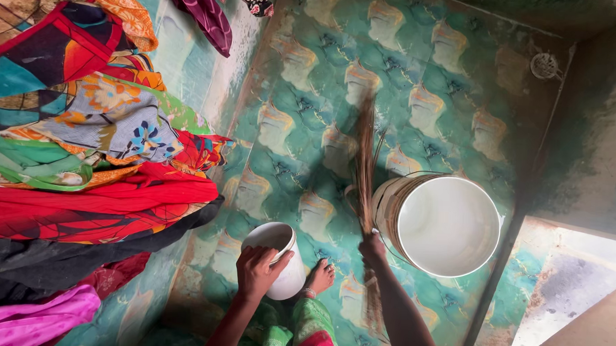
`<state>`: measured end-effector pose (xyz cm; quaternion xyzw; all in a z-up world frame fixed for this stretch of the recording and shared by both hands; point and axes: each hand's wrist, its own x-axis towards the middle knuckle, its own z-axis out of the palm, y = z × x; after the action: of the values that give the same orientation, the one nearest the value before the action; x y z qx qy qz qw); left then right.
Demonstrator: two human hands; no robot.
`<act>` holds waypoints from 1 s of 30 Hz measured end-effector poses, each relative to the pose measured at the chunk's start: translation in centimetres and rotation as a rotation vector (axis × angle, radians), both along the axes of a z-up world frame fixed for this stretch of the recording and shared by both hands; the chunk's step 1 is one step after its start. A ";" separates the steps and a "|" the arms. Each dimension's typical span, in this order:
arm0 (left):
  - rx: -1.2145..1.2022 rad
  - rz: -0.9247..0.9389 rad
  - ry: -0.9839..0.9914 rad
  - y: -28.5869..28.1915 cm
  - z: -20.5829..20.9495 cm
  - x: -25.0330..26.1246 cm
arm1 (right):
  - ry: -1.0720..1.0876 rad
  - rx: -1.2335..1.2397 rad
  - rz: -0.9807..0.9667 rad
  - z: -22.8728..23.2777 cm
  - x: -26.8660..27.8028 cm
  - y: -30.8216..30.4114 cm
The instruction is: The person sweeps the bathroom floor and rinses it with water from a bucket, using a broom made of sticks.
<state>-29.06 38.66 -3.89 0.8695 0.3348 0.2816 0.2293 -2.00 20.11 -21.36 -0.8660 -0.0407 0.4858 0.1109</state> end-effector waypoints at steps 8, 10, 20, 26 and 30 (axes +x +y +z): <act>-0.031 0.015 0.017 -0.3 -0.1 -0.3 | -0.136 -0.116 0.882 0.7 -5.8 0.0; -0.068 0.000 0.019 -0.4 -0.3 -0.6 | -0.138 -0.132 0.797 0.5 -5.1 0.3; -0.044 0.072 0.065 0.1 -1.4 0.9 | -0.275 0.100 0.135 -1.5 -0.8 5.7; -0.008 0.037 0.162 0.1 0.8 4.1 | -0.129 0.046 0.483 1.4 -1.2 3.1; 0.019 0.022 0.164 1.6 0.5 5.9 | -0.145 0.099 0.137 1.0 3.3 4.1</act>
<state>-23.15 40.25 -3.41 0.8881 0.3593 0.2150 0.1896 1.33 24.24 -20.39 -0.8875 -0.1315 0.4259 0.1170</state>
